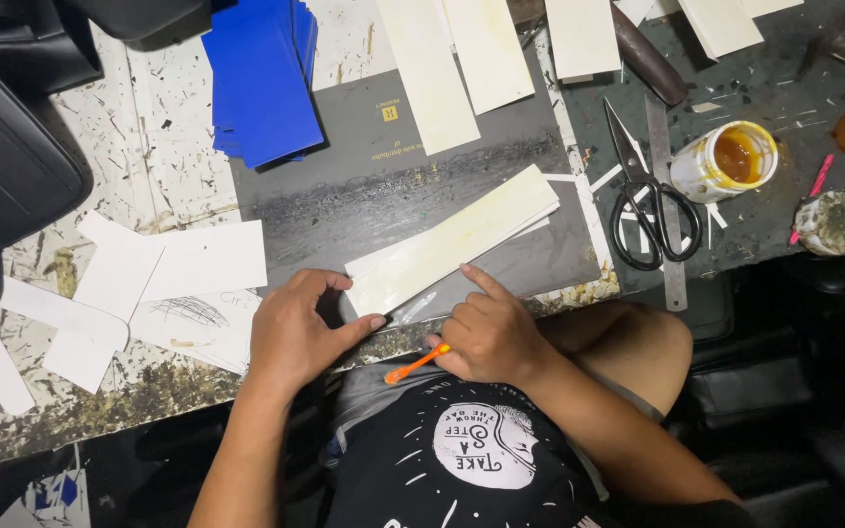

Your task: Applying glue to white leather strips using a toothbrush.

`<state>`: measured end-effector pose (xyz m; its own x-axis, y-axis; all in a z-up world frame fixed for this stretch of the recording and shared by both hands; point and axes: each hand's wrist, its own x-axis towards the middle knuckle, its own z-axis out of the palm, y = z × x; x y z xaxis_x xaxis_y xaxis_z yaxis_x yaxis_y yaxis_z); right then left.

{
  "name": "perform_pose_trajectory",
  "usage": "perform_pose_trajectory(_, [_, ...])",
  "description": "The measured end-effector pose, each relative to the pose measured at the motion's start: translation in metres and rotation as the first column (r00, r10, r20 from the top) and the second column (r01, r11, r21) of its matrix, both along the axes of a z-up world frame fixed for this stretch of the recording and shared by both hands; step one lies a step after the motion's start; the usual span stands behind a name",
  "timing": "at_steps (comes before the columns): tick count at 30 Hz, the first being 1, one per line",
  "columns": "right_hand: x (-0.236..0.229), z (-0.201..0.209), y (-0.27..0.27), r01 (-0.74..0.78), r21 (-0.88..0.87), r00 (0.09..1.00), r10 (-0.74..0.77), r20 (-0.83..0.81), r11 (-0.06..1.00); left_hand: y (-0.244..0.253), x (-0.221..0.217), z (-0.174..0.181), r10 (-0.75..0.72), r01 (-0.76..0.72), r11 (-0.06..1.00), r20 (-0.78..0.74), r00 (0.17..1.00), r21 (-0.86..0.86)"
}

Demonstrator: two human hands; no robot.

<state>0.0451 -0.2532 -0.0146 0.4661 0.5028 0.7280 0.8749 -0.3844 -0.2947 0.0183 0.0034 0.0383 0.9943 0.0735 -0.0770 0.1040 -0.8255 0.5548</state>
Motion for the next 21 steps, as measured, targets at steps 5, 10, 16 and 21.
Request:
perform_pose_trajectory(5, [0.0,-0.001,0.0,0.004,-0.033,1.0,-0.004,-0.002,0.999,-0.001,-0.001,0.003,-0.007,0.007,1.0,0.015,1.0,0.006])
perform_pose_trajectory(10, [-0.002,-0.006,0.003,-0.004,-0.059,1.0,0.003,-0.01,0.998,-0.002,-0.001,0.005,-0.006,0.006,1.0,0.017,1.0,-0.006])
perform_pose_trajectory(16, [0.001,0.002,0.005,-0.006,-0.06,1.0,0.005,-0.025,0.998,-0.002,0.001,0.01,0.003,-0.003,1.0,0.012,1.0,0.006])
perform_pose_trajectory(21, [0.004,0.014,0.006,-0.009,-0.044,0.999,0.007,-0.046,0.999,-0.002,0.003,0.014,0.016,-0.018,1.0,-0.069,0.997,-0.019])
